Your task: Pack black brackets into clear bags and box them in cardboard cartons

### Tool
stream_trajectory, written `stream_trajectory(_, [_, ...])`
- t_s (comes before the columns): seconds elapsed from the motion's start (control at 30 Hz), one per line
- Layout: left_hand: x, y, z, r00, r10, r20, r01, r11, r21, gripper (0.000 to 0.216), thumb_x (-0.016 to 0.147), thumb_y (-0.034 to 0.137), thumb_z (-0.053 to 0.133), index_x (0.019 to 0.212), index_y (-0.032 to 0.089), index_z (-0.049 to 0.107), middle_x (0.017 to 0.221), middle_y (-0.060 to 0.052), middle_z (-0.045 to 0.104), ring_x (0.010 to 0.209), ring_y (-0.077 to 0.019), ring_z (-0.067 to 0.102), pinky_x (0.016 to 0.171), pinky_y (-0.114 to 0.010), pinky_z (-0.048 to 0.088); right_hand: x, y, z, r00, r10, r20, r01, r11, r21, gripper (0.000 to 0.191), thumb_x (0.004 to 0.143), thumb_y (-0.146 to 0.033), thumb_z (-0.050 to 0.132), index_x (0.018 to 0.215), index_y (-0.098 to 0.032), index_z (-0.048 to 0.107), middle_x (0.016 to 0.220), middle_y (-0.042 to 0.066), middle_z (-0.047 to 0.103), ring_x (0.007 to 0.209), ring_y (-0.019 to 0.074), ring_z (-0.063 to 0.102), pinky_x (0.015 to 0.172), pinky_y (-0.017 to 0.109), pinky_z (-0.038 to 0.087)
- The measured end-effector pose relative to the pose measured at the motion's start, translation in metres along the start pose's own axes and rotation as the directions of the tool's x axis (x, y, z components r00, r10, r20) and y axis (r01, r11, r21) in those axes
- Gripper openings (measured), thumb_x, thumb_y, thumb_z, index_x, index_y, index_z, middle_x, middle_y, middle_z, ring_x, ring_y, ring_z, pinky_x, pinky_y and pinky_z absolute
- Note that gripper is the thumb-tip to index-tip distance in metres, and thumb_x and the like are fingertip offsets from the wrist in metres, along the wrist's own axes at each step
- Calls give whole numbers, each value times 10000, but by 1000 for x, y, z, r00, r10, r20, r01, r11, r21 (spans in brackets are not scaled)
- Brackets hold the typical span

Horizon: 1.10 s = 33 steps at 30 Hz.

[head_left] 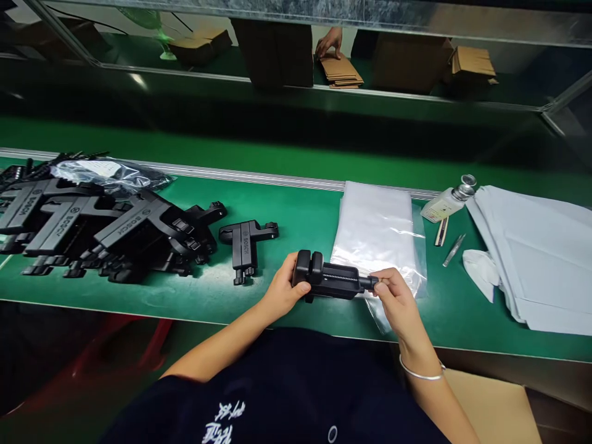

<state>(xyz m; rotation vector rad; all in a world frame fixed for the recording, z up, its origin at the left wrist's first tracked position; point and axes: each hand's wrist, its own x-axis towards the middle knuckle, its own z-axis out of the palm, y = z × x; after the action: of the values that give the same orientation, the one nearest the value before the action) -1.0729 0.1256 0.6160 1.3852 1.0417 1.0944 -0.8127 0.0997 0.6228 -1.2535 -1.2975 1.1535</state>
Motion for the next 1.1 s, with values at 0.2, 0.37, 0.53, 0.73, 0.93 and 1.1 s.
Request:
stream_trajectory(0.2, [-7, -11, 1, 999, 36, -19, -38, 990, -133, 726, 713, 727, 645, 1213, 221, 500, 1104, -76, 565, 978, -236, 549, 870, -371, 444, -4, -1, 1, 988, -132, 76, 131, 991, 18, 558, 825, -541, 680, 1309, -314, 519, 1224, 90, 607, 1126, 250, 593, 948, 411, 504])
stream_trajectory(0.37, [-6, -9, 2, 995, 78, 60, -64, 976, -209, 709, 712, 671, 693, 1225, 222, 496, 1127, -85, 579, 994, -236, 567, 883, -372, 454, -4, 5, 11, 978, -15, 206, 36, 994, -100, 643, 754, -556, 746, 1295, -260, 567, 1301, 113, 599, 1231, 311, 548, 1073, 499, 420])
stream_trajectory(0.53, [0, -3, -9, 986, 99, 135, -67, 971, -228, 629, 708, 582, 751, 1177, 208, 565, 1146, -109, 627, 1081, -266, 585, 952, -400, 443, -7, -10, 15, 979, -81, 188, 116, 977, -179, 549, 786, -471, 747, 1277, -278, 595, 1279, 98, 617, 1222, 307, 552, 1061, 487, 437])
stream_trajectory(0.73, [-3, -6, -16, 980, 84, 179, -36, 966, -255, 645, 695, 548, 778, 1202, 202, 581, 1220, -143, 632, 1180, -306, 575, 1008, -444, 427, -8, -21, 12, 973, -82, 214, 137, 957, -256, 524, 784, -376, 765, 1275, -312, 593, 1265, 74, 622, 1189, 289, 567, 1036, 453, 456])
stream_trajectory(0.93, [-2, -6, -17, 975, 110, 193, -49, 955, -293, 599, 707, 480, 796, 1211, 228, 594, 1260, -127, 627, 1238, -304, 547, 1054, -460, 391, -7, -24, 11, 975, -81, 205, 134, 956, -260, 507, 792, -393, 755, 1267, -314, 599, 1240, 73, 629, 1160, 285, 579, 1022, 449, 464])
stream_trajectory(1.1, [-2, -8, -18, 969, 99, 225, -17, 940, -341, 600, 709, 464, 800, 1218, 225, 593, 1273, -135, 625, 1244, -308, 546, 1056, -470, 387, -11, -35, 14, 974, -115, 197, 168, 946, -276, 496, 788, -405, 757, 1252, -294, 619, 1220, 100, 631, 1143, 313, 578, 1006, 487, 465])
